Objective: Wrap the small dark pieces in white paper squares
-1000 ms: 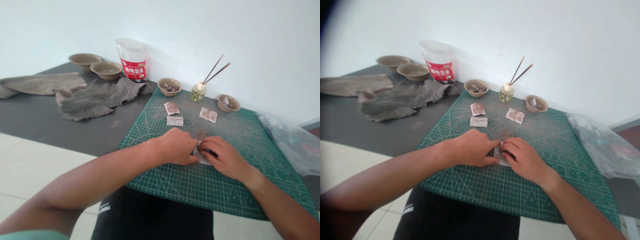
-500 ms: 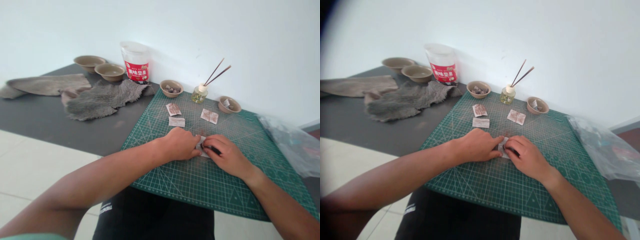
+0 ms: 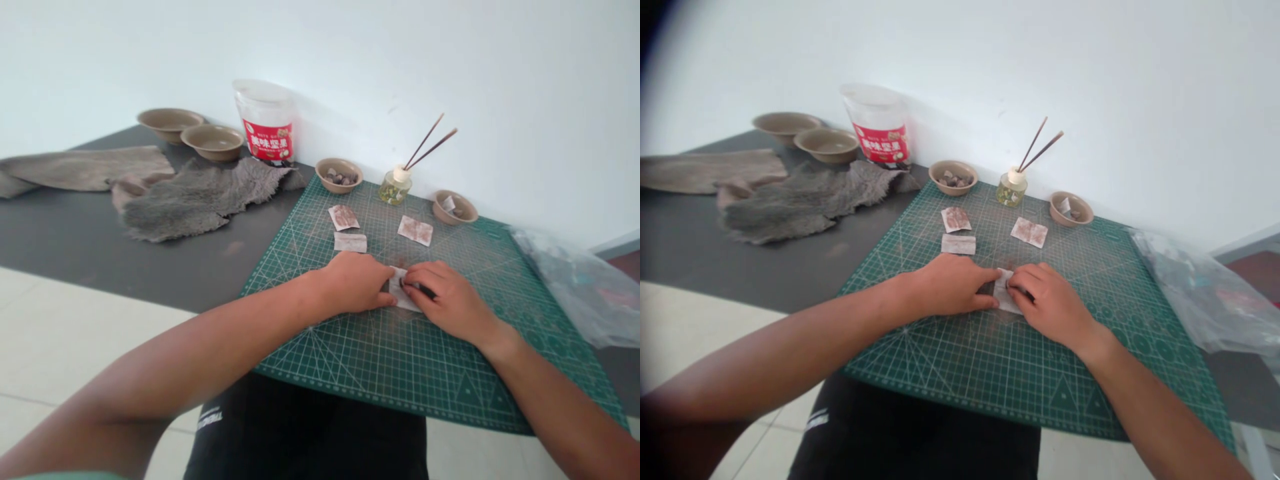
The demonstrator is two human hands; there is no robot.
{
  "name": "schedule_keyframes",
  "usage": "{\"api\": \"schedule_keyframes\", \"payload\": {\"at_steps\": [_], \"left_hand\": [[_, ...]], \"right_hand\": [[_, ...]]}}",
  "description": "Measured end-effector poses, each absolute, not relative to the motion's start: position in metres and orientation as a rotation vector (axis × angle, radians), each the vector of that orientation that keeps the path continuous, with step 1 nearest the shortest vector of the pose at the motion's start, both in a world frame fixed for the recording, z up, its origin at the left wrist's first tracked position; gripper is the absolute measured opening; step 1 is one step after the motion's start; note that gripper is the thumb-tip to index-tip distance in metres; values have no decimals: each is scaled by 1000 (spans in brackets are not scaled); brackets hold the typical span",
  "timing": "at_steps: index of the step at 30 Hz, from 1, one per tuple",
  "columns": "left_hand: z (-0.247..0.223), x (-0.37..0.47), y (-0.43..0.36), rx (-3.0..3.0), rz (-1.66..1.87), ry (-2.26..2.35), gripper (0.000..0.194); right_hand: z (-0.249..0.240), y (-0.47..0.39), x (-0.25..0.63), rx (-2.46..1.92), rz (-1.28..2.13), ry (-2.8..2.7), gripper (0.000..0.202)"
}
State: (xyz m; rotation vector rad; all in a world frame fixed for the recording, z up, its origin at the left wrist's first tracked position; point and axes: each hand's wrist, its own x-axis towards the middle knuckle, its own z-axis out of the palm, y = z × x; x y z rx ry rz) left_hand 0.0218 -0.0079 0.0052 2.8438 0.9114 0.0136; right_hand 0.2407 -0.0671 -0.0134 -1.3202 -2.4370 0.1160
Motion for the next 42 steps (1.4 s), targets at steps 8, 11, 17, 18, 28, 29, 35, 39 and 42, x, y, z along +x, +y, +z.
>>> {"api": "schedule_keyframes", "payload": {"at_steps": [8, 11, 17, 18, 28, 29, 35, 39, 42], "left_hand": [[5, 21, -6, 2820, 17, 891, 43], [5, 21, -7, 2824, 11, 902, 44], [5, 20, -6, 2800, 3, 883, 43], [5, 19, -5, 2795, 2, 880, 42], [6, 19, -4, 2774, -19, 880, 40], [6, 19, -4, 2770, -17, 882, 41], [4, 20, 0, 2740, -4, 877, 41], [4, 20, 2, 2718, -29, 876, 43], [5, 20, 1, 2703, -42, 894, 45]], "right_hand": [[-14, -65, 238, -1340, 114, -2450, 7], [-13, -62, 243, -1399, 94, -2424, 6], [-10, -68, 240, -1203, 258, -2579, 14], [-10, -68, 238, -1215, 227, -2575, 14], [-10, -59, 241, -1257, 145, -2523, 13], [-10, -61, 241, -1256, 175, -2507, 12], [-12, -71, 233, -1267, 388, -2420, 13], [-13, -65, 236, -1303, 356, -2368, 7], [-11, -63, 240, -1385, 474, -2356, 2]]}}
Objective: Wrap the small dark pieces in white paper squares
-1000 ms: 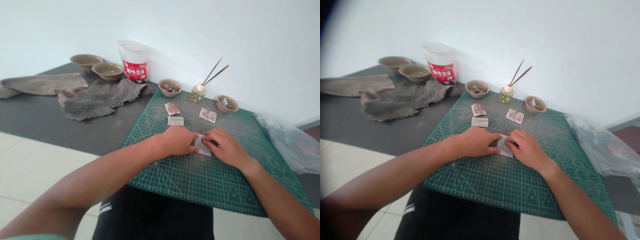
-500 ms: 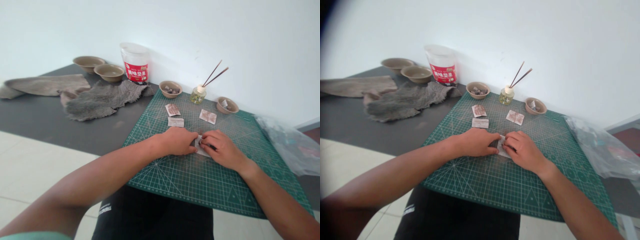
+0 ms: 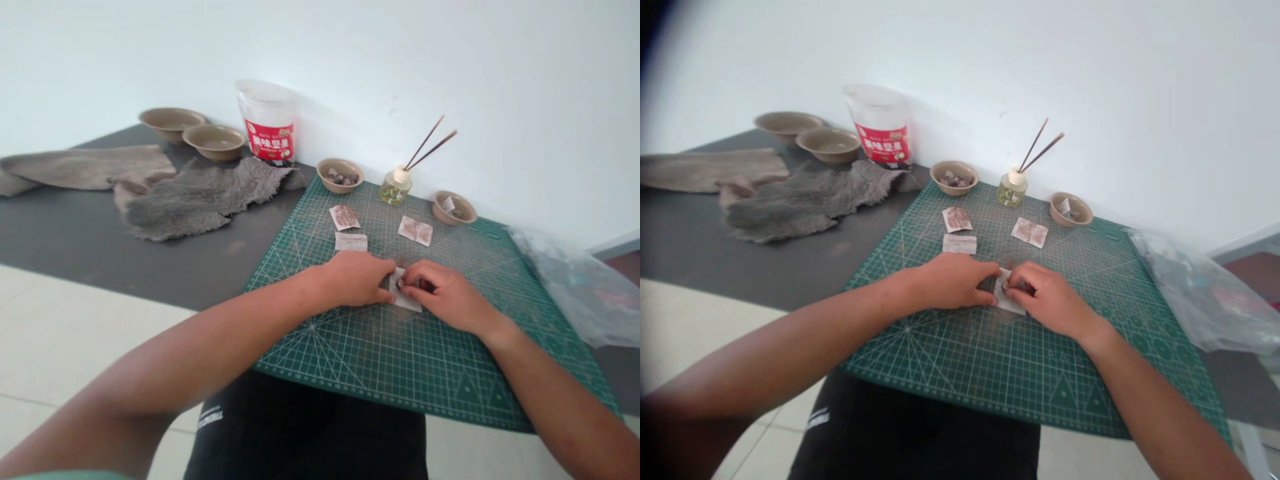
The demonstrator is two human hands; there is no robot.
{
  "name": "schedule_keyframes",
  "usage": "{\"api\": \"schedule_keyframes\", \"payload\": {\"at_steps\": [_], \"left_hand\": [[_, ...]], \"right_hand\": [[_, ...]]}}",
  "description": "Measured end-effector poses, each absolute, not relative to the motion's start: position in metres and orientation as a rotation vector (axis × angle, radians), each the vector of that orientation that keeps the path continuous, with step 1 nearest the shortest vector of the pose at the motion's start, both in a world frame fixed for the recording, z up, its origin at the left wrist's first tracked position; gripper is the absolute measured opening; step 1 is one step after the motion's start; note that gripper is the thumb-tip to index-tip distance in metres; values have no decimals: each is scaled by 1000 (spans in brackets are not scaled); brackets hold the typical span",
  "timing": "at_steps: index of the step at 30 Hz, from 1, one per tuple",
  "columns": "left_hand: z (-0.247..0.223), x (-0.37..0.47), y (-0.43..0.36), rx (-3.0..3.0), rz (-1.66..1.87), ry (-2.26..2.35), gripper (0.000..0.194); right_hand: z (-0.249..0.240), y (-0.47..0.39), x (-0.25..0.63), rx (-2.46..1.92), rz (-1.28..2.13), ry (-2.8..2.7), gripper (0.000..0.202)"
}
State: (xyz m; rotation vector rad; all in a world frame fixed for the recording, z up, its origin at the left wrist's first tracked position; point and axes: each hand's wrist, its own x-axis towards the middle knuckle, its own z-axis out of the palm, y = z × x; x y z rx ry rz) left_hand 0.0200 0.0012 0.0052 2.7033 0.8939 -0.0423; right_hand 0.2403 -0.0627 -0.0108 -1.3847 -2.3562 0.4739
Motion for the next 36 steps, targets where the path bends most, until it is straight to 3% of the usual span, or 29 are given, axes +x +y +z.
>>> {"api": "schedule_keyframes", "payload": {"at_steps": [4, 9, 14, 21, 26, 32, 36], "left_hand": [[6, 19, 1, 2678, -44, 876, 43], [3, 20, 4, 2680, -58, 895, 49], [3, 20, 3, 2678, -52, 893, 48], [3, 20, 3, 2700, -53, 897, 49], [5, 19, 2, 2692, -50, 881, 47], [6, 20, 2, 2691, -68, 891, 48], [6, 20, 2, 2687, -62, 881, 50]], "right_hand": [[-9, -64, 242, -1266, 588, -2460, 8], [-6, -58, 253, -1344, 408, -2406, 6], [-2, -62, 251, -1235, 629, -2532, 11], [-8, -59, 244, -1438, 316, -2397, 6], [-6, -67, 245, -1291, 550, -2522, 8], [-13, -64, 240, -1407, 311, -2379, 8], [-9, -64, 247, -1337, 506, -2456, 5]]}}
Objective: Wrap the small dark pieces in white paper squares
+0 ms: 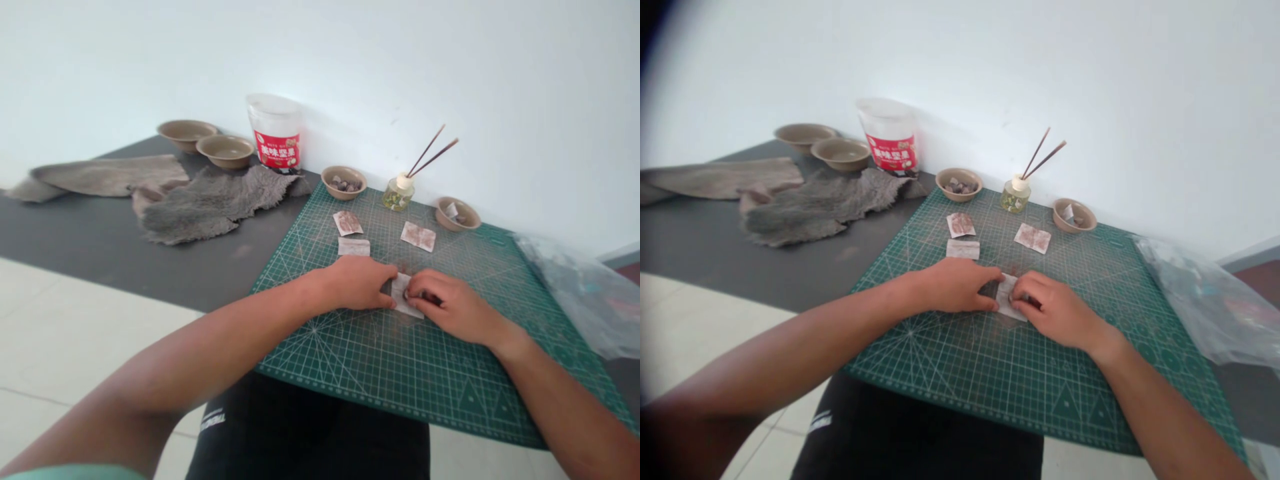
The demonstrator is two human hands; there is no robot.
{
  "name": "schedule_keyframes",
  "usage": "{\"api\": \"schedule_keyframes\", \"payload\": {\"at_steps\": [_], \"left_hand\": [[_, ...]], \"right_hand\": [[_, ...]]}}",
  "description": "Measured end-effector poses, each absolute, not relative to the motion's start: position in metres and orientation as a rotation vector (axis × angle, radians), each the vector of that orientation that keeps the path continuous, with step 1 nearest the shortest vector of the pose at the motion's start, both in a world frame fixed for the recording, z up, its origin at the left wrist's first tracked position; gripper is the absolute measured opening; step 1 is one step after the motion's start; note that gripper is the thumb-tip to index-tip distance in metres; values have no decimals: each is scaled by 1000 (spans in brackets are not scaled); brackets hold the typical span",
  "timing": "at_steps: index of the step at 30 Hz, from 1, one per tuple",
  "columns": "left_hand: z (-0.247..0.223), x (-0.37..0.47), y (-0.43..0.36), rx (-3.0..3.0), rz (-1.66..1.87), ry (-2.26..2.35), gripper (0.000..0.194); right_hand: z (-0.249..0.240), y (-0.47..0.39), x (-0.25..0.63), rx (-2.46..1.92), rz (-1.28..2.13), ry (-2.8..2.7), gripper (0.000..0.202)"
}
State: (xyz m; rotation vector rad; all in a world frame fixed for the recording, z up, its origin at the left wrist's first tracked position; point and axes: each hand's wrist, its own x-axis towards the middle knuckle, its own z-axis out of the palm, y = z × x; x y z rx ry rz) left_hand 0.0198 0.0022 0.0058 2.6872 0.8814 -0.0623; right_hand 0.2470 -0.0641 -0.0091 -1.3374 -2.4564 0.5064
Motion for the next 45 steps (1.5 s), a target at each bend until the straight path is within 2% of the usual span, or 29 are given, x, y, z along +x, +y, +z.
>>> {"api": "schedule_keyframes", "payload": {"at_steps": [2, 15, 21, 27, 33, 38, 45], "left_hand": [[5, 20, 2, 2685, -49, 879, 49], [4, 22, 0, 2700, -75, 916, 49], [4, 22, 1, 2716, -53, 900, 50], [3, 22, 1, 2717, -66, 903, 50], [4, 21, 0, 2707, -51, 875, 46], [4, 21, 0, 2697, -57, 901, 47], [4, 22, 0, 2699, -46, 897, 46]], "right_hand": [[-8, -67, 247, -1283, 568, -2477, 6], [-10, -61, 257, -1379, 319, -2417, 9], [-9, -66, 256, -1219, 479, -2548, 12], [-12, -57, 254, -1333, 308, -2456, 10], [-5, -63, 252, -1188, 515, -2601, 15], [-7, -60, 256, -1304, 379, -2504, 12], [-9, -65, 249, -1245, 539, -2531, 13]]}}
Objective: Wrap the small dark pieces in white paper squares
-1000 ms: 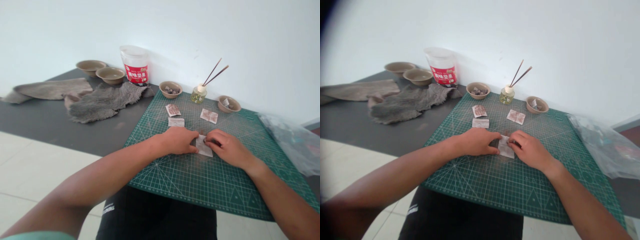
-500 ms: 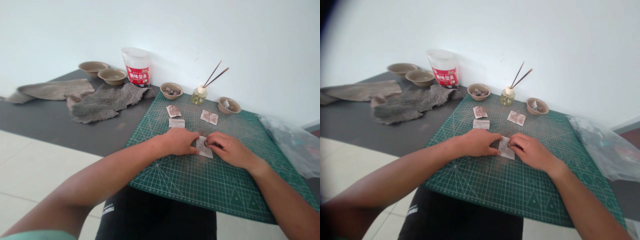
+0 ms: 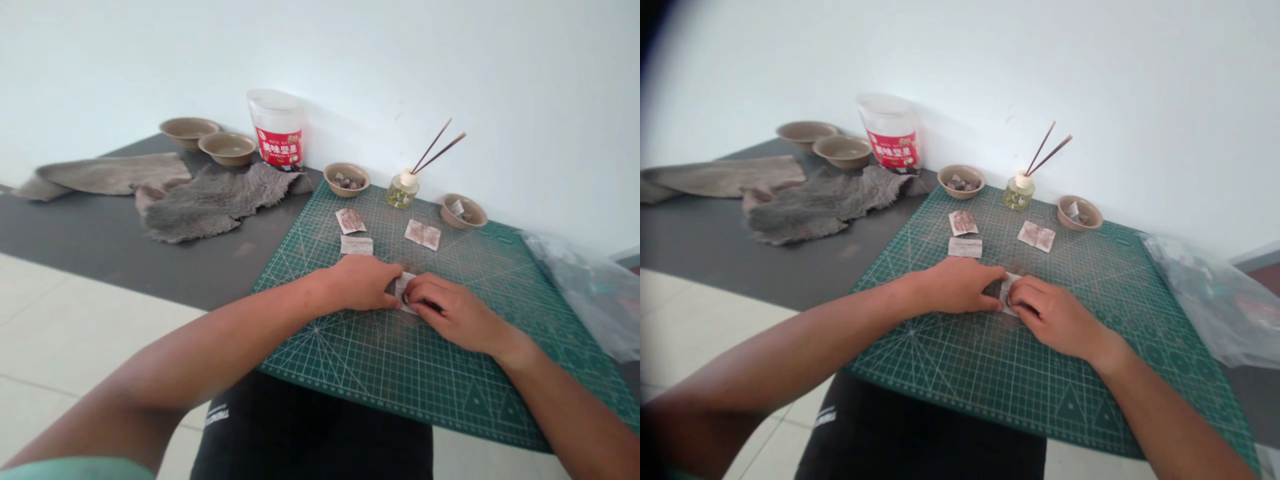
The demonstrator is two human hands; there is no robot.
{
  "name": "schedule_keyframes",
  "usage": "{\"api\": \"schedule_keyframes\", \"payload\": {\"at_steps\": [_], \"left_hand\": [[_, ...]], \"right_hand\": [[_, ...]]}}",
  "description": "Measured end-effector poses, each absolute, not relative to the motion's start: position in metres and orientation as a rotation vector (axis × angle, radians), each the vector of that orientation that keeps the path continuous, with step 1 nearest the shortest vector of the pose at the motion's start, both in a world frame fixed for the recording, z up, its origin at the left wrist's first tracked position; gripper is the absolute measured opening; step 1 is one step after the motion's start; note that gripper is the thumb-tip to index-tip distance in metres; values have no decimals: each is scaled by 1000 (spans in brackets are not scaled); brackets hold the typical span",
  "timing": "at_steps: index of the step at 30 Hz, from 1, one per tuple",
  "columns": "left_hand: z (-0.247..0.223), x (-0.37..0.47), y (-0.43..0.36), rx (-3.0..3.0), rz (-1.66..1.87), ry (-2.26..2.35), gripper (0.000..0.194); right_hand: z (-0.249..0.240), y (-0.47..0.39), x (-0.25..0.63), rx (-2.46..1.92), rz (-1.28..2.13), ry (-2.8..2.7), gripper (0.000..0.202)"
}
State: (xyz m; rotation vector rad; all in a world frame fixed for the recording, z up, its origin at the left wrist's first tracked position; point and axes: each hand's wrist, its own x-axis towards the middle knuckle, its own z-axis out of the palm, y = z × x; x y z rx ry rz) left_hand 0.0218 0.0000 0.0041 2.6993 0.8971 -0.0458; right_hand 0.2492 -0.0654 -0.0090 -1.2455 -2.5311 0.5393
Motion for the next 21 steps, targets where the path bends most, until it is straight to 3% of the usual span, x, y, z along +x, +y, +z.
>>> {"api": "schedule_keyframes", "payload": {"at_steps": [5, 10, 16, 21], "left_hand": [[5, 21, 0, 2700, -58, 896, 47], [7, 21, -1, 2686, -62, 888, 47], [5, 22, 0, 2680, -71, 912, 48], [5, 22, 0, 2697, -66, 881, 48]], "right_hand": [[-8, -61, 255, -1421, 353, -2416, 9], [-4, -68, 252, -1323, 627, -2455, 6], [-8, -62, 254, -1420, 414, -2372, 5], [-6, -65, 252, -1295, 568, -2493, 9]]}}
